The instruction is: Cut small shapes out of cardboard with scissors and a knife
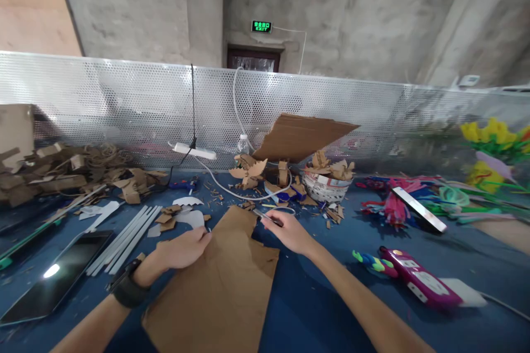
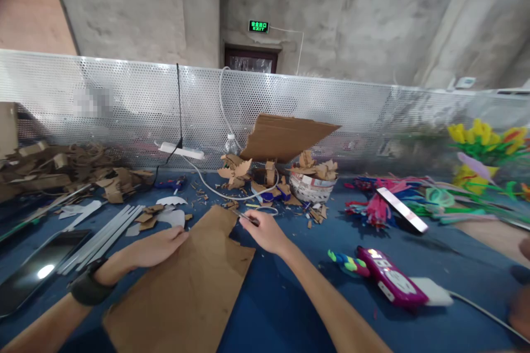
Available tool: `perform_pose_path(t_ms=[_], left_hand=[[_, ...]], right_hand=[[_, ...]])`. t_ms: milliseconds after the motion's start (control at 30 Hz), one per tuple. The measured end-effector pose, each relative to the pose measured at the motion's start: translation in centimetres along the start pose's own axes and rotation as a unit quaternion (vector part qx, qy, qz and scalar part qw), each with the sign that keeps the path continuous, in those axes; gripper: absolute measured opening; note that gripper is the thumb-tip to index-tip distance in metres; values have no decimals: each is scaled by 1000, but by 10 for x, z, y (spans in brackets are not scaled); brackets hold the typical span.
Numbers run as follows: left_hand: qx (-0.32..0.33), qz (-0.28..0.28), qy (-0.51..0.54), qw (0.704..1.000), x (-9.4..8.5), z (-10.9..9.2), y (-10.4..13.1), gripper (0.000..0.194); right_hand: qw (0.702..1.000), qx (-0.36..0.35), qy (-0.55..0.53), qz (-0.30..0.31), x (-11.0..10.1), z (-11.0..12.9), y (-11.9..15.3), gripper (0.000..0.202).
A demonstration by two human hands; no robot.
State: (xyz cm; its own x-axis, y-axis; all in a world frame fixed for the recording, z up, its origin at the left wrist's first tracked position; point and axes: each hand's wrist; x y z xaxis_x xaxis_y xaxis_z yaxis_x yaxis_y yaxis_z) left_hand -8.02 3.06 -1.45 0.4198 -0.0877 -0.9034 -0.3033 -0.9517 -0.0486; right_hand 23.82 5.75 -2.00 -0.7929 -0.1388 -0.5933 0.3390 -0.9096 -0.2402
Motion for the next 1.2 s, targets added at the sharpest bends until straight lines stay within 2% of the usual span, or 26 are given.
perform_pose_path(t_ms=[33, 100, 133, 167, 233, 467, 667, 800, 900, 1067, 1200], left_hand=[[-10, 52, 16, 998, -2, -1, 3, 49], [-38, 218, 79, 972, -7, -3, 7, 63], [-39, 265, 93, 959, -10, -4, 7, 69], [-41, 302, 104, 947, -11, -4, 7, 74], [-42, 324, 120, 938, -12, -3, 5, 80], [-67, 229, 154, 959, 2, 0, -7, 79], [-74, 112, 143, 981, 12, -6, -22, 63], [-64, 50, 89, 993, 13, -15, -32, 49], [-7, -4, -27, 1000, 11, -25, -40, 41], [23, -10, -79, 997, 15, -37, -50, 52], [57, 8, -116, 992, 20, -35, -48, 59]], right_hand=[[999, -9, 48, 10, 1, 1, 2, 37], [992, -19, 119, 29, 5, 3, 5, 31], [989, -23, 140, 37, 7, 4, 6, 29], [986, -30, 155, 43, 10, 5, 7, 28], [982, -47, 176, 50, 14, 7, 8, 27], [969, -72, 224, 80, 17, 18, 12, 30], [959, -84, 255, 93, 17, 20, 15, 33], [957, -103, 256, 89, 18, 15, 13, 33], [959, -114, 245, 90, 20, 14, 13, 33], [963, -130, 218, 94, 23, 17, 15, 33], [956, -138, 244, 90, 21, 20, 16, 34]])
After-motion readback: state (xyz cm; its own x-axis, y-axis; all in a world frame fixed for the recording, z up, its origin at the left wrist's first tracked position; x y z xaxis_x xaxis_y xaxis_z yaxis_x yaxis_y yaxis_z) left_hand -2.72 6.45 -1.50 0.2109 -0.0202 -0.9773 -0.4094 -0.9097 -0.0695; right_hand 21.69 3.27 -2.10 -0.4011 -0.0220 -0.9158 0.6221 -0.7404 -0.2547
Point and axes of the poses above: each hand's wrist, its own y-axis away from the middle knuckle, its own x-axis out of the palm, z = x × y, and after that the axes turned 5 degrees about -y, right-handed
